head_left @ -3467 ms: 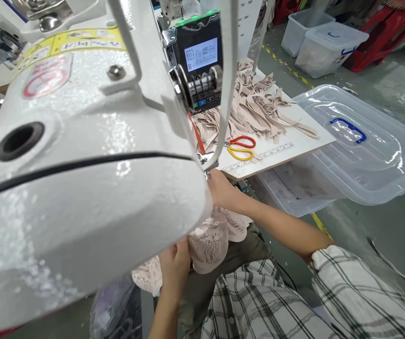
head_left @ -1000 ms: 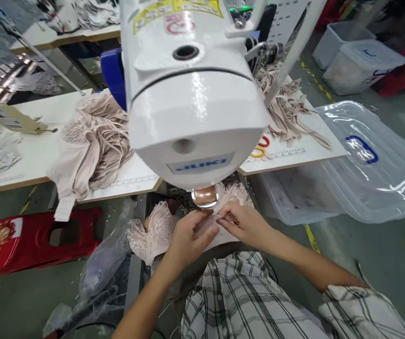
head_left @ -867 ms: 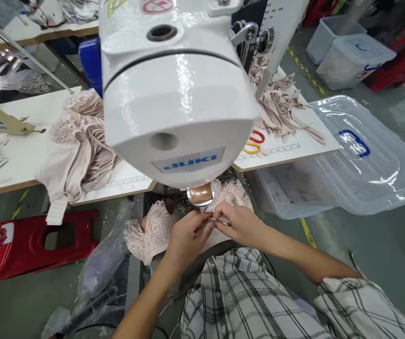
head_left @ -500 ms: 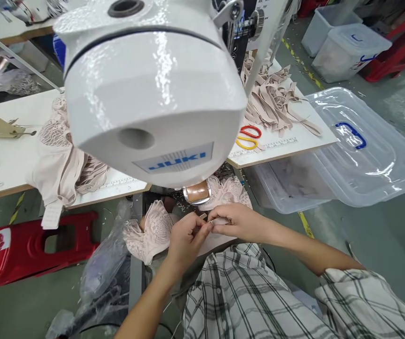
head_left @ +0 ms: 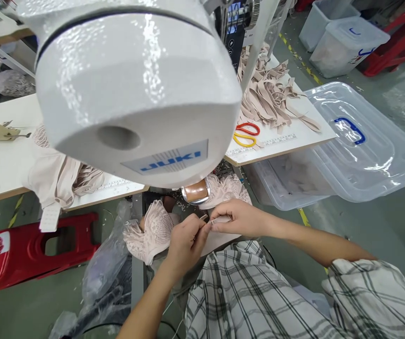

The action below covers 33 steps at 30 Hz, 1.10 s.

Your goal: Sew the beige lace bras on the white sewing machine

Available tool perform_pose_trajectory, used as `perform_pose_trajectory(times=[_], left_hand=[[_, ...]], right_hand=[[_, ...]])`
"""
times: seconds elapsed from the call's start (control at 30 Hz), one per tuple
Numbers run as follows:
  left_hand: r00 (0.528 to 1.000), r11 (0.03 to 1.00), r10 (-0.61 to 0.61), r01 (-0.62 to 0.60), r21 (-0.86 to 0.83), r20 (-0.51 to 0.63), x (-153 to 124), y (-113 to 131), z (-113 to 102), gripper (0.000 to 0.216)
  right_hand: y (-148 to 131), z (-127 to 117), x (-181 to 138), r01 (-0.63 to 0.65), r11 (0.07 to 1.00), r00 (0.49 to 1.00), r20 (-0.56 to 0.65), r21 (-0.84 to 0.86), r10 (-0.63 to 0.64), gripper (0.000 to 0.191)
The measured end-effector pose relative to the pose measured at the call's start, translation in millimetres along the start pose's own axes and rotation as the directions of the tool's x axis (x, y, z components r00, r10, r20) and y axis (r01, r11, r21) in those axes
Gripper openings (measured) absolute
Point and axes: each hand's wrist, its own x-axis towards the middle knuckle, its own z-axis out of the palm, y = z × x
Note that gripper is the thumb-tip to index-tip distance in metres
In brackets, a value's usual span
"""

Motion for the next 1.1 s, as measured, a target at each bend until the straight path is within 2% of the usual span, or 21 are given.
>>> perform_pose_trajectory(times=[0.1, 0.2, 0.27, 0.33, 0.4, 0.47, 0.53, 0.63, 0.83, 1.0, 1.1], left_hand=[[0.999, 0.999, -0.040, 0.040, -0.015, -0.012, 0, 0, 3, 0.033], [0.991, 0.991, -0.126, 0.128, -0.047, 0.038, 1, -2, 1, 0.035], [0.983, 0.983, -0.166, 0.172, -0.063, 0.079, 1, -3, -3, 0.032], [0.977, 0.979, -0.189, 0.195, -0.063, 0.102, 0, -4, -8, 0.029], [0.972, 0.976, -0.204, 0.211, -0.050, 0.114, -2, -4, -13, 0.028], [0.971, 0.976, -0.206, 0.212, -0.039, 0.124, -4, -3, -17, 0.025], [0.970, 0.978, -0.198, 0.205, -0.035, 0.139, -5, 0, -21, 0.019], [0.977, 0.983, -0.176, 0.182, -0.036, 0.123, -3, 5, -24, 0.011], [0.994, 0.993, -0.102, 0.104, -0.052, 0.038, 0, 8, -30, 0.014], [0.977, 0.981, -0.196, 0.195, 0.018, 0.082, 4, 13, -33, 0.013], [0.953, 0.960, -0.281, 0.280, 0.017, 0.112, 12, 13, -28, 0.014]], right_hand=[[2, 4, 1, -0.046, 0.989, 0.999, -0.021, 0.138, 0.050, 0.023], [7, 8, 4, -0.101, 0.962, 0.989, -0.078, 0.254, 0.124, 0.020], [12, 7, 6, -0.103, 0.939, 0.978, -0.138, 0.327, 0.155, 0.020], [16, 4, 7, -0.069, 0.938, 0.976, -0.171, 0.339, 0.134, 0.021], [19, 1, 7, 0.020, 0.972, 0.990, -0.142, 0.232, 0.014, 0.021], [19, 0, 7, 0.177, 0.983, 0.983, -0.047, 0.054, -0.175, 0.019], [16, 2, 7, 0.335, 0.939, 0.941, 0.075, -0.079, -0.330, 0.015], [12, 7, 6, 0.469, 0.860, 0.881, 0.173, -0.202, -0.440, 0.017], [11, 14, 6, 0.569, 0.727, 0.809, 0.104, -0.384, -0.578, 0.019], [16, 25, 6, 0.566, 0.603, 0.758, 0.066, -0.562, -0.649, 0.019], [20, 33, 8, 0.516, 0.627, 0.748, -0.049, -0.583, -0.661, 0.022]])
